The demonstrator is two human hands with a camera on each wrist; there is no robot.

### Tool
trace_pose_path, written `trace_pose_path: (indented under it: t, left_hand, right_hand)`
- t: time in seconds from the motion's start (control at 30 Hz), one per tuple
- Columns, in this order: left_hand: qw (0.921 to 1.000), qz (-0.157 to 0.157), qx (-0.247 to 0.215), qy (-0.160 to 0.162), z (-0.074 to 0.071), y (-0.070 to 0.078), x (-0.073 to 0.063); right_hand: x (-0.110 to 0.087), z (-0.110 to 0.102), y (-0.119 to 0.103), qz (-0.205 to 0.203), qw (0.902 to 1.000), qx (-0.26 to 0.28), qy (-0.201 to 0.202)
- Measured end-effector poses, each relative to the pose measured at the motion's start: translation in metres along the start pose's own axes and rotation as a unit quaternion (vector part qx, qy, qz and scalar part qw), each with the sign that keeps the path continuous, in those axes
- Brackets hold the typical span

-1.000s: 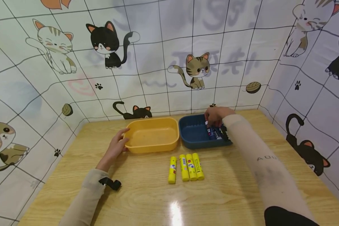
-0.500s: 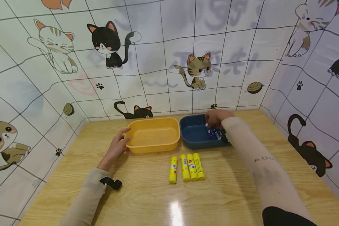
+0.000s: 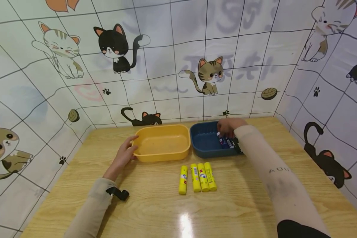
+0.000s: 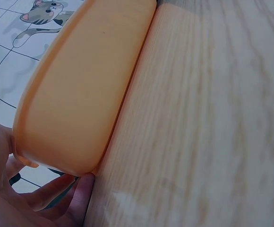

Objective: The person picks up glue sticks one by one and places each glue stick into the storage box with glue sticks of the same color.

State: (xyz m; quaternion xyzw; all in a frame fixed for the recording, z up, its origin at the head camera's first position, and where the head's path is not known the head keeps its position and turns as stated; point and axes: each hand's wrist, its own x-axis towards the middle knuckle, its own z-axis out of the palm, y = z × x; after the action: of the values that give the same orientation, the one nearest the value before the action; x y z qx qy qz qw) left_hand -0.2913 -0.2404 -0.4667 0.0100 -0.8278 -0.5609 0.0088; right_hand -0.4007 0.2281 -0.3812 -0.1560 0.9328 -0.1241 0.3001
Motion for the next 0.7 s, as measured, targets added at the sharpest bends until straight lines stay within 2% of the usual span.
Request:
trace_pose_path:
  t: [0.13, 0.37, 0.7]
  left_hand:
    - [1.0, -0.003, -0.002, -0.001, 0.0, -0.001, 0.0]
    - [1.0, -0.003, -0.001, 0.003, 0.002, 0.003, -0.002]
    - [1.0, 0.004, 0.0, -0.002, 0.002, 0.003, -0.005]
  right_hand:
    - [-0.002, -0.004, 0.004, -0.03, 0.9993, 0.013, 0.017]
    - [-0.023, -0.005, 0.003, -0.093, 0.9912, 0.026, 0.09]
    - [-0.065, 0.018, -0.009, -0.145, 0.9816, 0.008, 0.124]
